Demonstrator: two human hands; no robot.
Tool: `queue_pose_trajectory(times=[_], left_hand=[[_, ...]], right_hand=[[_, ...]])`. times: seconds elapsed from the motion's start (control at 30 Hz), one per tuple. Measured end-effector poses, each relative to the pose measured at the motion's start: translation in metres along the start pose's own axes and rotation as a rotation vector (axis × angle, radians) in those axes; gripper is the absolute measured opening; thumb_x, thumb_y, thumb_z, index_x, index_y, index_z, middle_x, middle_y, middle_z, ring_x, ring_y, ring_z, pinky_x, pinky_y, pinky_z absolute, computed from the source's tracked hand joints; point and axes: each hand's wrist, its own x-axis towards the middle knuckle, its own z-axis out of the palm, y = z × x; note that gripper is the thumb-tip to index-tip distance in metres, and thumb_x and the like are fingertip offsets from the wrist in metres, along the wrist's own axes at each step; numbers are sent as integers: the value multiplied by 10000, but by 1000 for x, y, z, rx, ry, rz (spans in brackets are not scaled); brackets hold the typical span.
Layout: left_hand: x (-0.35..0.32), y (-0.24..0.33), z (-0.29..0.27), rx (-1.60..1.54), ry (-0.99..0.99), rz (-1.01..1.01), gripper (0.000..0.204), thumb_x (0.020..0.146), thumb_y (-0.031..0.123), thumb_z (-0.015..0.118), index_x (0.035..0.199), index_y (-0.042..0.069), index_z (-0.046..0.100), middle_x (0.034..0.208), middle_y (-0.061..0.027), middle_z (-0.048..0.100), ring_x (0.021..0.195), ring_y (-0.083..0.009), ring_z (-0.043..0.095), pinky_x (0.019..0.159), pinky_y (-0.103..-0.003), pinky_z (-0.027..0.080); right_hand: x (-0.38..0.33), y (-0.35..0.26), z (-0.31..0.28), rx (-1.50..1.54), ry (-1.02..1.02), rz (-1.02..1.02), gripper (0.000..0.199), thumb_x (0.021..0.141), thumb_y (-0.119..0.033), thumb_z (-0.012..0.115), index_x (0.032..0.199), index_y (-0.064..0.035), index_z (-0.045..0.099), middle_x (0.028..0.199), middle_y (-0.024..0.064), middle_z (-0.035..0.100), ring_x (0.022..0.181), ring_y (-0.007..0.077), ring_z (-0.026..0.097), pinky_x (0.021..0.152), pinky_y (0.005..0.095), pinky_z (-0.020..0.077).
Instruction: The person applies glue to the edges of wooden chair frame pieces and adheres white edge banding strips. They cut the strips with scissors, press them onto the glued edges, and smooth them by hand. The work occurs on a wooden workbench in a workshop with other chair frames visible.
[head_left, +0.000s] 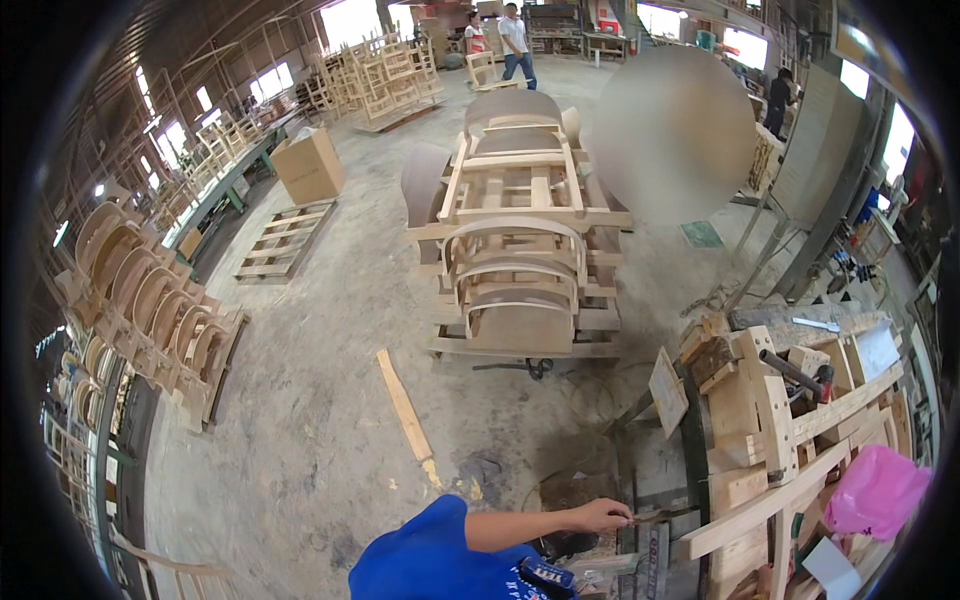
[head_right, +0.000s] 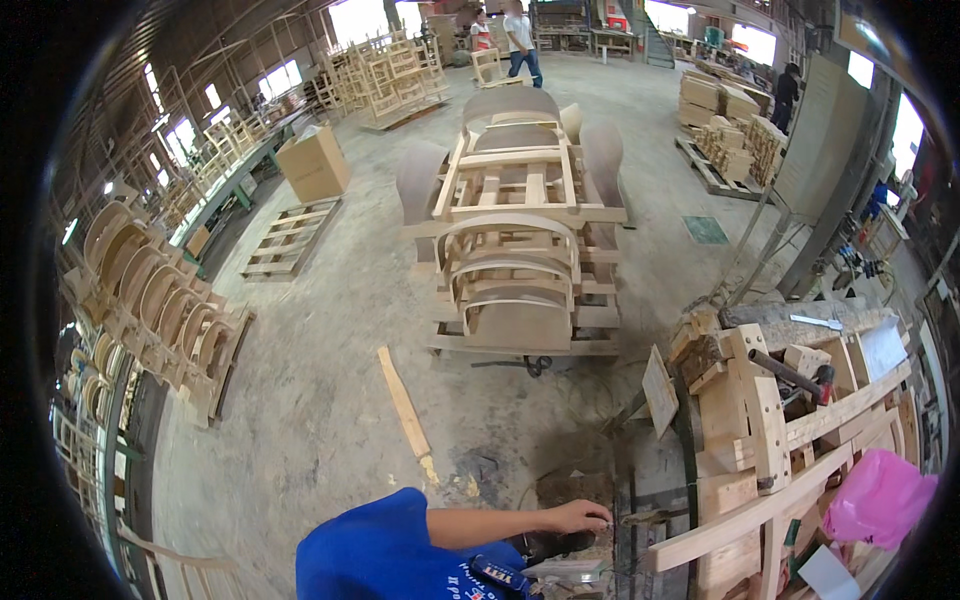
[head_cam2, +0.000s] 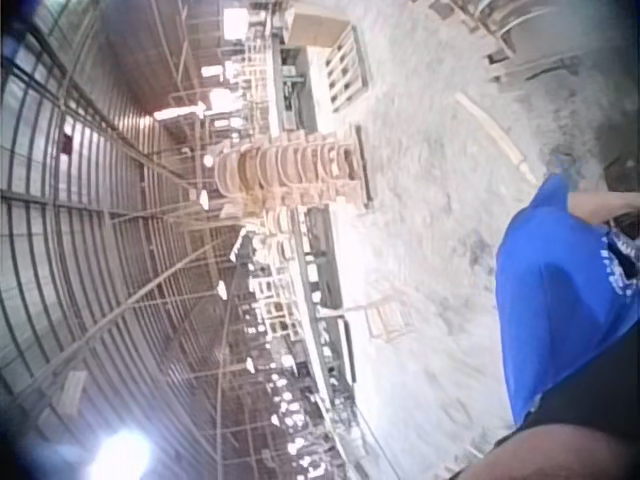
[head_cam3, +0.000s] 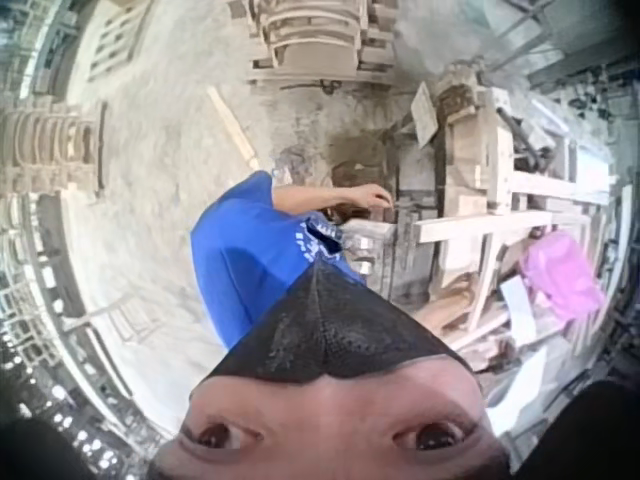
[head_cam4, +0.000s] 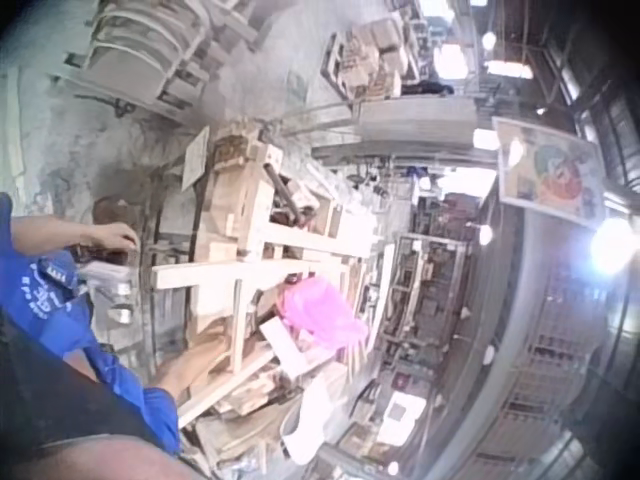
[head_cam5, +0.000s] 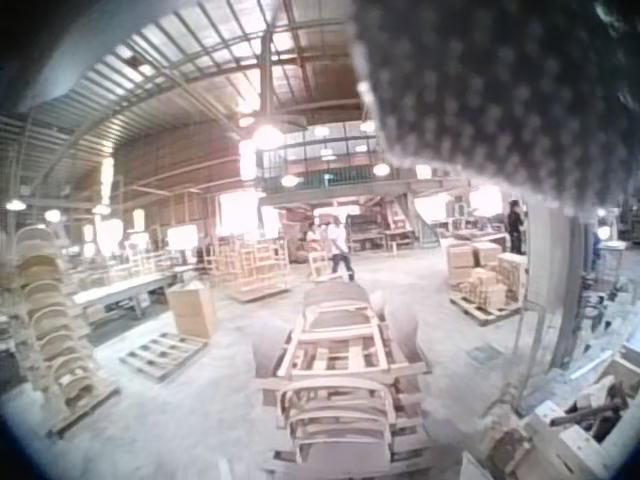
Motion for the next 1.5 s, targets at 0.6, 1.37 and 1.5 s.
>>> queue_pose_trajectory(times=[0.6, 1.37, 1.5], left_hand=[[-162, -15, -146, -445, 381, -46, 202, 951, 174, 533, 1124, 70, 520, 820, -35, 585, 707, -132, 599, 571, -279, 512], [-179, 60, -378, 192, 218, -144, 200, 848, 121, 530, 979, -5, 614, 802, -66, 651, 730, -149, 630, 625, -303, 513], [-169, 37, -361, 160, 121, -185, 196, 885, 148, 573, 1002, -5, 607, 805, -84, 648, 727, -148, 628, 618, -307, 514]], right_hand=[[-372, -160, 79, 1683, -526, 193, 563, 795, -34, 552, 1344, -46, 427, 1035, 65, 571, 767, 156, 540, 576, 274, 434], [-300, -526, -145, 592, -572, -1027, 757, 811, -559, 625, 1318, -37, 415, 1165, 234, 551, 1063, 398, 553, 873, 438, 460], [-315, -509, -104, 630, -779, -855, 735, 830, -550, 613, 1261, 24, 460, 1155, 256, 571, 1052, 398, 568, 860, 442, 466]])
